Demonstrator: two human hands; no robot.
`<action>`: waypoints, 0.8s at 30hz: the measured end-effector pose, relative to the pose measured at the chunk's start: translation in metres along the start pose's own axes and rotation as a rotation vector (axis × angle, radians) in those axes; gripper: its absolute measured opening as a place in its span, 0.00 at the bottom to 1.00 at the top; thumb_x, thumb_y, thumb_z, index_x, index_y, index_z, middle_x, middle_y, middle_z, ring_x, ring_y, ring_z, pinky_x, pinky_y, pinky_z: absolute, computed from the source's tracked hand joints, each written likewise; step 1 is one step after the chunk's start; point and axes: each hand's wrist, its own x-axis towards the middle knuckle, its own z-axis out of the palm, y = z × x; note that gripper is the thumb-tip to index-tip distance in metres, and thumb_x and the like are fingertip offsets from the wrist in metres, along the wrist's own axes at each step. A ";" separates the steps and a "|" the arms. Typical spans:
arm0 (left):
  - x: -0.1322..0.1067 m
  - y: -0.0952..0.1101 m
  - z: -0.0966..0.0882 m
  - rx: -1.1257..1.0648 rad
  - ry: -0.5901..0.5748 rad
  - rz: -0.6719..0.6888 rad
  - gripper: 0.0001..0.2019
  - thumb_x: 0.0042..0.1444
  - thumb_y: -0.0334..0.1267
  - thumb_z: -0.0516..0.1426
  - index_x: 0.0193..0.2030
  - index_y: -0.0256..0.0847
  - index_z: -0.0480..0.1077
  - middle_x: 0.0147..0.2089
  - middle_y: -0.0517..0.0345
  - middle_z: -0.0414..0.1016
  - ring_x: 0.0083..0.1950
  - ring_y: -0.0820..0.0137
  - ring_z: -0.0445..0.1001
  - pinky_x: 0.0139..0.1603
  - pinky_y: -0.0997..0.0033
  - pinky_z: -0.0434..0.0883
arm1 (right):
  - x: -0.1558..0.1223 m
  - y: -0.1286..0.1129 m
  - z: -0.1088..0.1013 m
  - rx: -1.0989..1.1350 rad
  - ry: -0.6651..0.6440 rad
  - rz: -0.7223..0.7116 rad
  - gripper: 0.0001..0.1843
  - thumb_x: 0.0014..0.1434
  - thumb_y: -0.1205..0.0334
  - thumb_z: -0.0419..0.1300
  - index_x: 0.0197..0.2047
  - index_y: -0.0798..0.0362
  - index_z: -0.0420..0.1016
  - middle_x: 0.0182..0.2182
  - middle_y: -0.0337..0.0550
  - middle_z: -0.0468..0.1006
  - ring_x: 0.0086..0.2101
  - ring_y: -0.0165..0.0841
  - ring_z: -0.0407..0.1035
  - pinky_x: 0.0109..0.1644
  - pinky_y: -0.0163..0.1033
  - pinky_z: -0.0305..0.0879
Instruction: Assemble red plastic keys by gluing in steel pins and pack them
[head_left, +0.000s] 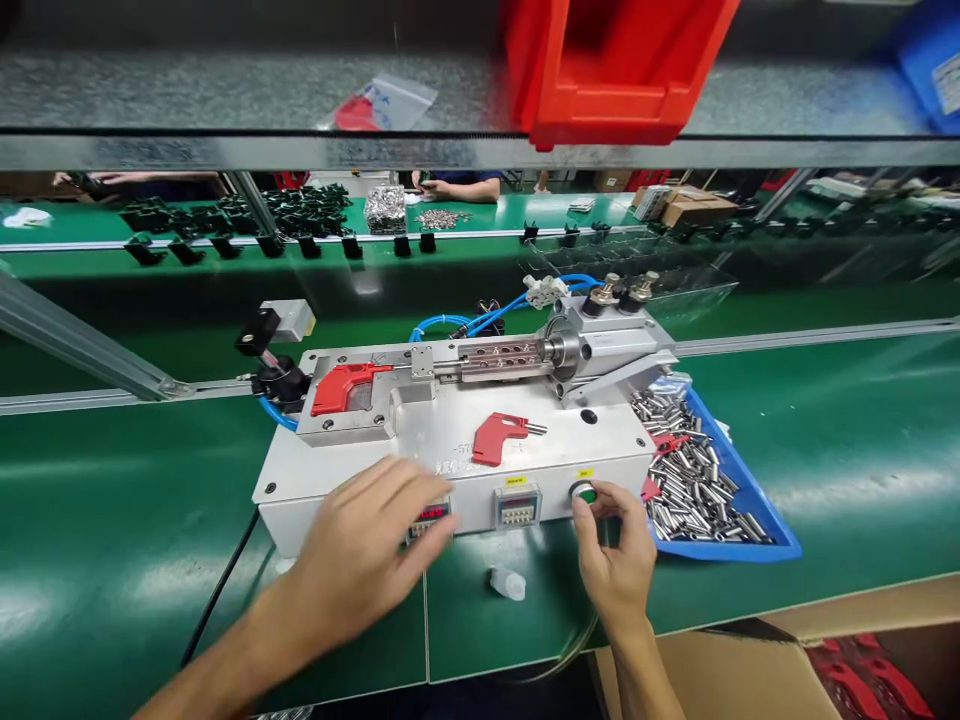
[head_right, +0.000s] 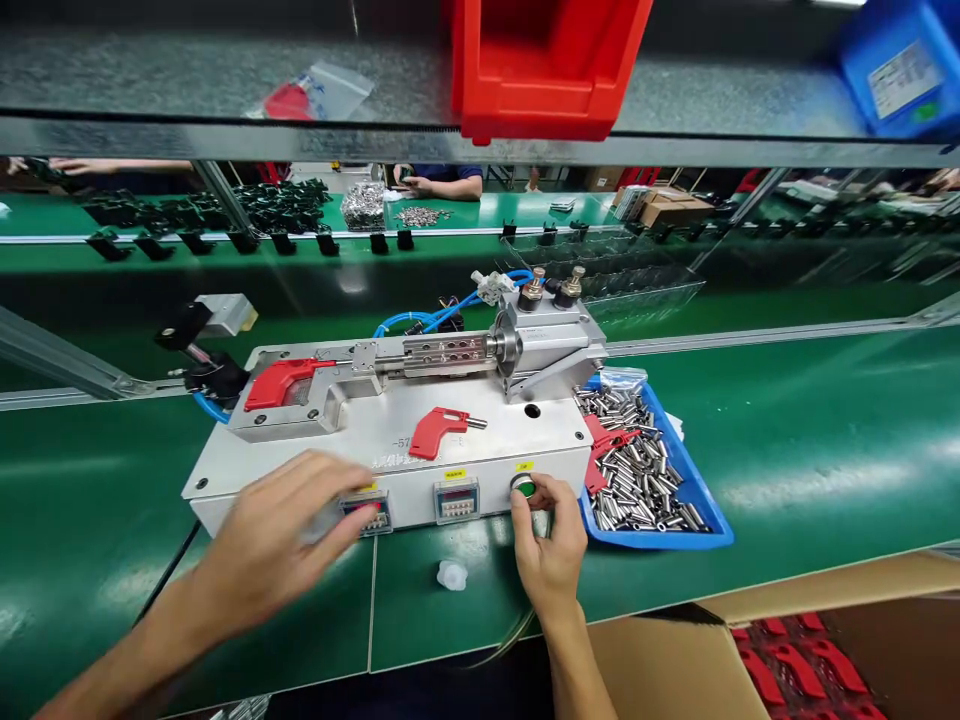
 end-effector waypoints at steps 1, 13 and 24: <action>0.018 0.004 0.008 0.042 -0.035 0.014 0.06 0.74 0.37 0.56 0.53 0.40 0.71 0.46 0.50 0.80 0.43 0.60 0.81 0.40 0.62 0.78 | -0.001 -0.001 0.001 -0.001 0.010 -0.009 0.09 0.71 0.59 0.62 0.53 0.50 0.75 0.34 0.40 0.75 0.31 0.34 0.71 0.37 0.40 0.74; 0.065 0.002 0.025 -0.304 -0.263 -0.217 0.09 0.70 0.35 0.56 0.54 0.39 0.73 0.52 0.47 0.75 0.46 0.60 0.79 0.47 0.60 0.78 | -0.005 0.001 0.001 0.047 0.001 0.051 0.14 0.69 0.55 0.64 0.55 0.52 0.75 0.34 0.39 0.74 0.32 0.34 0.69 0.39 0.42 0.73; -0.044 0.006 0.037 -1.949 -0.113 -0.562 0.16 0.72 0.45 0.63 0.61 0.42 0.72 0.60 0.41 0.81 0.40 0.66 0.86 0.43 0.71 0.79 | -0.008 0.007 0.018 0.069 0.061 0.138 0.25 0.63 0.45 0.70 0.53 0.55 0.75 0.35 0.41 0.73 0.33 0.35 0.69 0.40 0.43 0.70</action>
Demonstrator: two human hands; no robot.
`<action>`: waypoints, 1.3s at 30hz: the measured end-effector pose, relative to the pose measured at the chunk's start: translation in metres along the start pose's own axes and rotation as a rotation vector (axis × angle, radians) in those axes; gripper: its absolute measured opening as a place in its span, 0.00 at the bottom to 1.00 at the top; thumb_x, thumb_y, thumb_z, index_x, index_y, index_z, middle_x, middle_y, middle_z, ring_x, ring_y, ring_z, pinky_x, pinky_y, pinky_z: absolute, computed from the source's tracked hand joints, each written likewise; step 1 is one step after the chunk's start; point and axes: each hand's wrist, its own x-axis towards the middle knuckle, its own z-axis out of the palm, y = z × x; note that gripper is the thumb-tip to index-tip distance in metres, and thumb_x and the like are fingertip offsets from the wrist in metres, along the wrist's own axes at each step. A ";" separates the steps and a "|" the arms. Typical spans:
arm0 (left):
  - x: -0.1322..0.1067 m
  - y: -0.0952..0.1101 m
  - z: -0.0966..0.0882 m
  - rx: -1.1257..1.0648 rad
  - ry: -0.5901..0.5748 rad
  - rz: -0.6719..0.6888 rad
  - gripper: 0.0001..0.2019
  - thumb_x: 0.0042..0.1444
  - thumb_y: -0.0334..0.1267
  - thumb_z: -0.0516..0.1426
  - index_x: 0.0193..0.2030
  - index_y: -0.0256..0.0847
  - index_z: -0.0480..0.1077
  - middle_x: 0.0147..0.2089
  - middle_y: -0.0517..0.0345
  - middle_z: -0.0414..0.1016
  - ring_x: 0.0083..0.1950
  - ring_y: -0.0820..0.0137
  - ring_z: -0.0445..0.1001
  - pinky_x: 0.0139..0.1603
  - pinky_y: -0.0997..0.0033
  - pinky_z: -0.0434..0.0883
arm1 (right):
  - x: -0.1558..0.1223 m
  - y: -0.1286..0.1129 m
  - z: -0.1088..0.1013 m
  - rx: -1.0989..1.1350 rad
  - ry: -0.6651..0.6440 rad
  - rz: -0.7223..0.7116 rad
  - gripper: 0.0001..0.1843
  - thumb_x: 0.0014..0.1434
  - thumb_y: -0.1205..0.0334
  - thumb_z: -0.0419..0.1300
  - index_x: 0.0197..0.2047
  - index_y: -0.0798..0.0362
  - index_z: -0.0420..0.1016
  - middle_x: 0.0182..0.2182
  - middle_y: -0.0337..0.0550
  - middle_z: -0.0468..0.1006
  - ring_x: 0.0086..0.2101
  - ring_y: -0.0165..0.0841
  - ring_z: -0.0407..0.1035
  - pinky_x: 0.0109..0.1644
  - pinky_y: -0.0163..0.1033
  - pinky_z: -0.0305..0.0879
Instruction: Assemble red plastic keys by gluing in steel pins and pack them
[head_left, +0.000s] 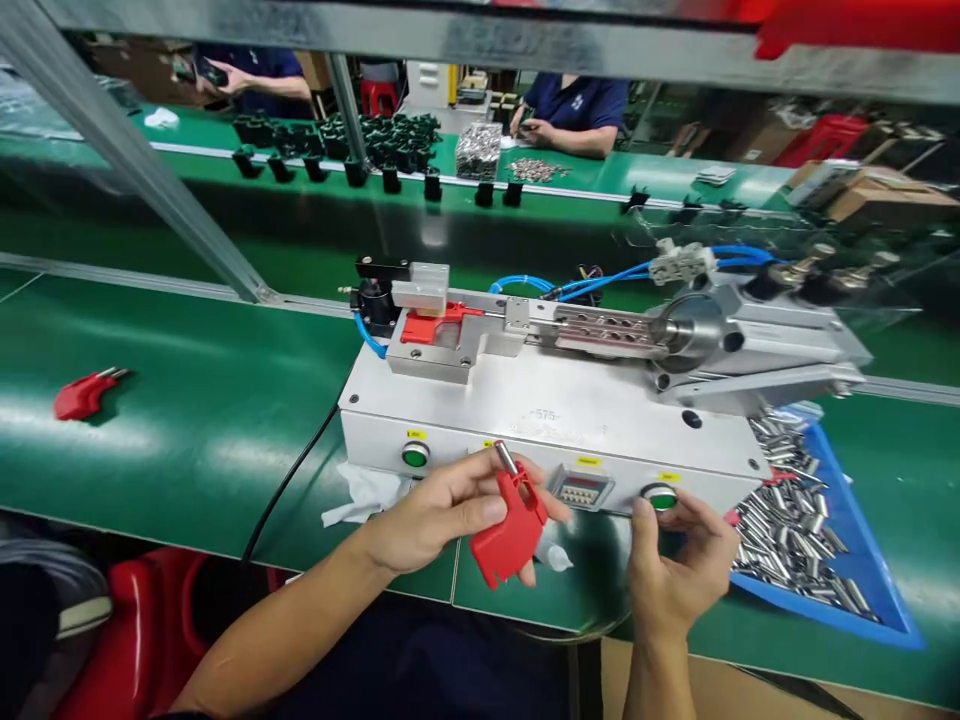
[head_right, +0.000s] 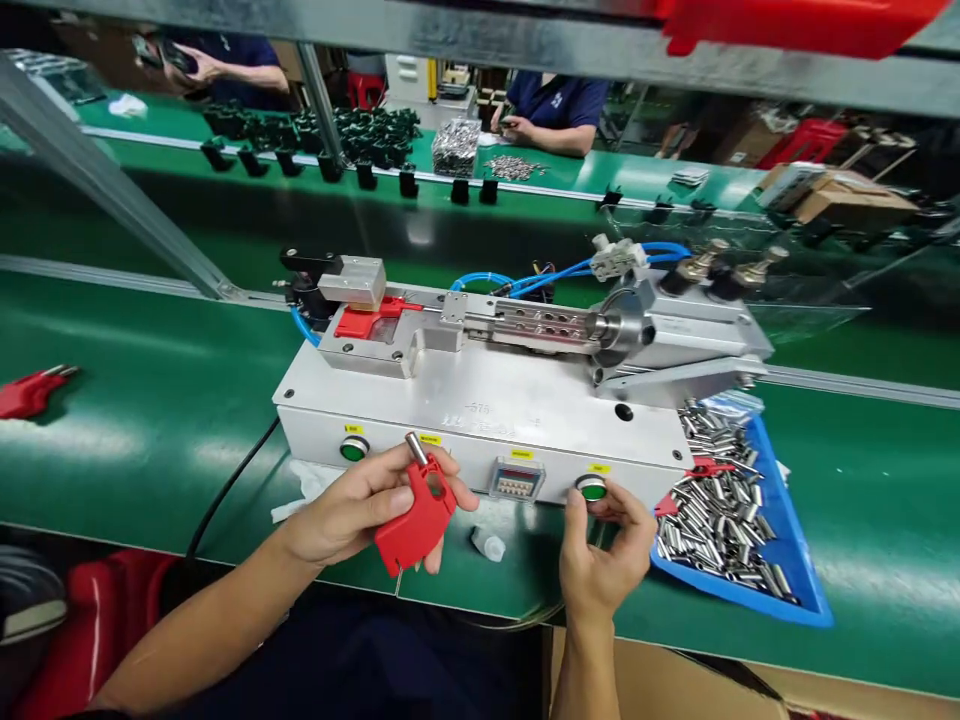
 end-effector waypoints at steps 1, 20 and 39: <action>0.000 -0.001 -0.001 -0.035 -0.007 0.004 0.15 0.72 0.44 0.63 0.60 0.41 0.73 0.60 0.41 0.81 0.40 0.66 0.87 0.44 0.71 0.79 | 0.000 0.000 0.001 0.004 0.000 0.001 0.25 0.63 0.45 0.71 0.53 0.55 0.75 0.35 0.41 0.73 0.33 0.34 0.69 0.40 0.43 0.70; 0.002 -0.001 -0.014 -0.078 -0.016 0.003 0.17 0.71 0.48 0.64 0.58 0.40 0.72 0.58 0.39 0.82 0.39 0.61 0.88 0.47 0.64 0.79 | -0.002 0.000 0.009 -0.025 0.063 -0.006 0.25 0.62 0.45 0.72 0.52 0.54 0.75 0.35 0.42 0.72 0.30 0.35 0.67 0.37 0.44 0.70; -0.003 -0.003 -0.015 -0.074 -0.039 0.060 0.14 0.72 0.43 0.63 0.59 0.41 0.73 0.60 0.41 0.82 0.42 0.64 0.87 0.47 0.67 0.81 | -0.003 0.001 0.010 -0.003 0.061 -0.054 0.22 0.63 0.50 0.72 0.53 0.54 0.75 0.37 0.42 0.71 0.31 0.34 0.67 0.38 0.44 0.68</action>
